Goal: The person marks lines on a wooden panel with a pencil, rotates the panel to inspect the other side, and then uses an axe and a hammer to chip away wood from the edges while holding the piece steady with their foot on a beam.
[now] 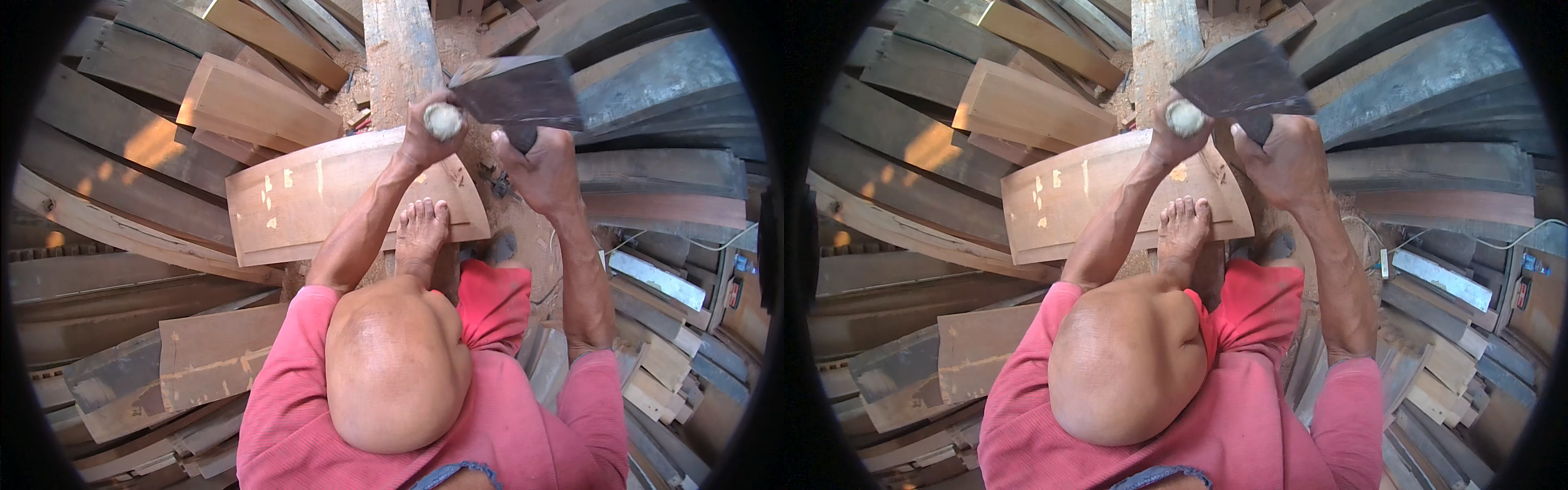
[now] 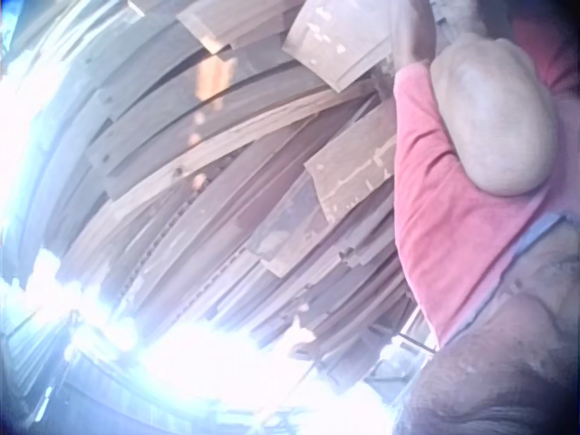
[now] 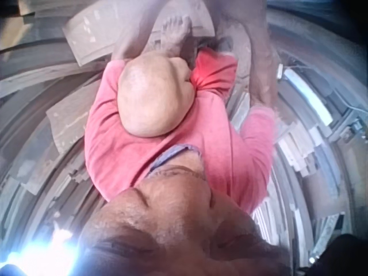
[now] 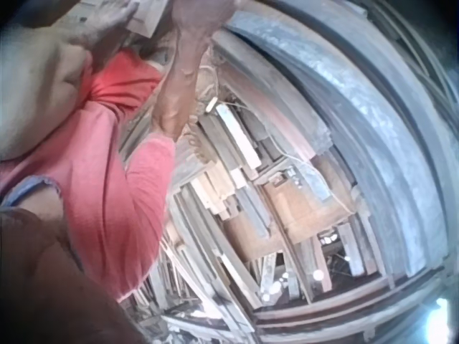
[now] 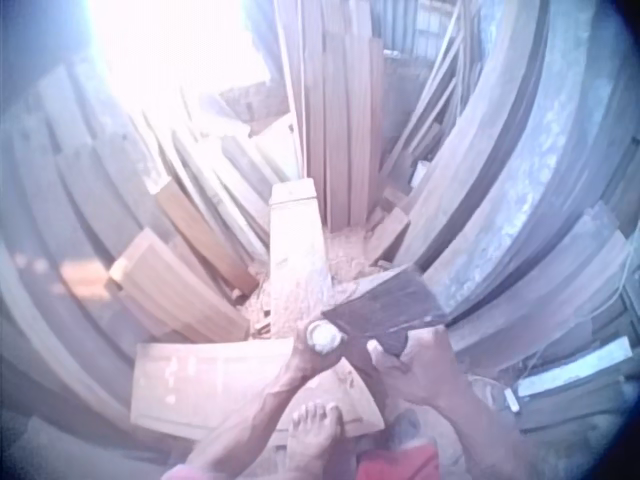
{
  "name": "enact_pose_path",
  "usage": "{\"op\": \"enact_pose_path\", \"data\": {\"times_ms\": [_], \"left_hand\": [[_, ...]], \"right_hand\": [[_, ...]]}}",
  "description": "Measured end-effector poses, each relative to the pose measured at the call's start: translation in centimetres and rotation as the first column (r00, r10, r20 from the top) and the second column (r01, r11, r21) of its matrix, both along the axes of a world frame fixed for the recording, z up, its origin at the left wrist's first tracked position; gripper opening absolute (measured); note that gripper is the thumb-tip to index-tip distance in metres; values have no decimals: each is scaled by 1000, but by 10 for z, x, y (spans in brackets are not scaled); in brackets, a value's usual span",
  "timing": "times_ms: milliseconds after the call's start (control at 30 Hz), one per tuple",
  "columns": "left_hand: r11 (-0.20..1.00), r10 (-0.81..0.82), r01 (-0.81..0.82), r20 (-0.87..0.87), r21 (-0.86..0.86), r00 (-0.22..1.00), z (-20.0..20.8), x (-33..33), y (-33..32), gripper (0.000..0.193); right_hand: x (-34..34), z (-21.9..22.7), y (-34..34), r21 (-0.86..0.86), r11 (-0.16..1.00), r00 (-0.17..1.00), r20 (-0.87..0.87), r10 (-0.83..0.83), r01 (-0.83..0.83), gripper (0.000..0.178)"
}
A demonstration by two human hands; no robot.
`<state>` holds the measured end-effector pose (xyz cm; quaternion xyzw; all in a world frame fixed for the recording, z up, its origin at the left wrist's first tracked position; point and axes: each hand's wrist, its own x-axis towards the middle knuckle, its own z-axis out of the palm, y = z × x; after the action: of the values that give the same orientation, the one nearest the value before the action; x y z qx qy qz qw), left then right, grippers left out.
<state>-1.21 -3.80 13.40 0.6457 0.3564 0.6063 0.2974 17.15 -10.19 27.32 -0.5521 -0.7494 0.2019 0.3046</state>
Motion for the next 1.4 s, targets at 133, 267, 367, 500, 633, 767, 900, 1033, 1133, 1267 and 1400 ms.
{"op": "enact_pose_path", "data": {"times_ms": [133,267,367,500,633,767,900,1033,1133,1267,1400], "left_hand": [[985,90,-85,34,-148,995,9,12,5,14],[963,144,-142,-8,-227,989,10,5,27,11],[967,74,-82,-41,-240,996,12,-1,29,11],[977,10,-15,-24,-211,1000,24,2,24,13],[969,-24,16,-28,-247,999,20,3,26,13],[961,-29,16,-45,-277,999,18,1,25,14],[960,-25,16,-29,-280,999,18,2,23,15],[963,-16,0,-55,-270,998,22,3,23,15],[961,-20,8,-41,-277,999,18,4,27,14],[961,-3,-5,-30,-276,1000,10,0,31,14],[972,-9,2,-31,-235,999,13,0,30,14]], "right_hand": [[-14,22,-18,-68,995,940,-328,-96,78,15],[-9,29,-30,-107,983,867,-464,-179,146,14],[1,30,-34,-77,980,853,-484,-198,184,15],[8,38,-35,53,972,845,-507,-170,228,18],[9,47,-36,10,972,763,-622,-176,233,18],[14,49,-36,40,972,746,-648,-151,231,18],[13,56,-38,22,960,715,-672,-193,280,14],[15,59,-36,78,967,729,-672,-130,244,10],[17,60,-35,89,968,741,-661,-118,233,9],[16,60,-35,93,968,753,-647,-121,235,10],[15,61,-36,96,970,732,-673,-103,225,11]]}}
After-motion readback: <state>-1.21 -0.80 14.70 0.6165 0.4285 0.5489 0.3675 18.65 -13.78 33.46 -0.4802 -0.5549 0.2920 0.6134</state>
